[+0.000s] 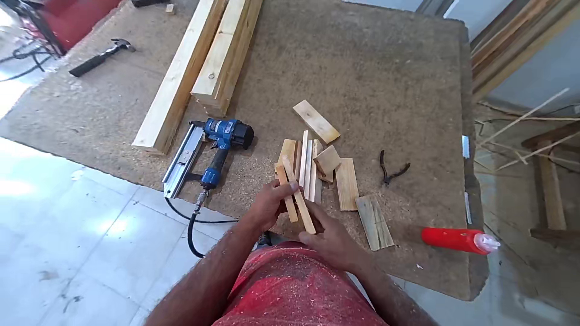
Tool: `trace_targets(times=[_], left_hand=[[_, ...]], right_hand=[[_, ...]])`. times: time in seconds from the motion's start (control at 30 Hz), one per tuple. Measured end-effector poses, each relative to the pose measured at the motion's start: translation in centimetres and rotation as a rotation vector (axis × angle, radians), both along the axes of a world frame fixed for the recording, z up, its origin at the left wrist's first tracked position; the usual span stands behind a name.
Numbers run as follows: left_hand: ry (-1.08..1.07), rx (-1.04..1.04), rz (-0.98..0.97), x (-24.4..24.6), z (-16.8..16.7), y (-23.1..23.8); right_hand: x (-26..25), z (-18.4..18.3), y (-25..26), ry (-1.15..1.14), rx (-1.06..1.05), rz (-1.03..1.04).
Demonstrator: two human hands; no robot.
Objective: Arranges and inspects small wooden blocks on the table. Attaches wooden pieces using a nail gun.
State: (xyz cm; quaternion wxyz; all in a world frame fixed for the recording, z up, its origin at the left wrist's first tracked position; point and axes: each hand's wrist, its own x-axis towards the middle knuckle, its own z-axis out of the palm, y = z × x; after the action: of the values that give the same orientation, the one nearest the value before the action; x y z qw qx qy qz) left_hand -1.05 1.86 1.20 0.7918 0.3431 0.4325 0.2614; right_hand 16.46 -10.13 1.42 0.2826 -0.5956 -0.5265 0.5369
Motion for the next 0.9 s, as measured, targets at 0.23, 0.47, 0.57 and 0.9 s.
trace_targets(times=[0.23,0.47,0.57,0.9], left_hand=[[0.784,0.797,-0.170,-4.0,1.4,-1.5],[0.346,1.178,-0.211,-3.3,0.4,-3.7],[0.262,1.047,-0.099,-3.8,1.1,-4.1],[0.124,1.004,-0.206,-3.9,3.1,-4.9]], right_hand=[[3.6,3.3,0.8,-0.480,0.271,-0.296],[0.2,8.2,2.1,-0.256,0.207,-0.041],[-0.4,8.5,1.5,-0.207,0.346,0.041],[-1.8,5.9,1.8,0.012,0.560,0.056]])
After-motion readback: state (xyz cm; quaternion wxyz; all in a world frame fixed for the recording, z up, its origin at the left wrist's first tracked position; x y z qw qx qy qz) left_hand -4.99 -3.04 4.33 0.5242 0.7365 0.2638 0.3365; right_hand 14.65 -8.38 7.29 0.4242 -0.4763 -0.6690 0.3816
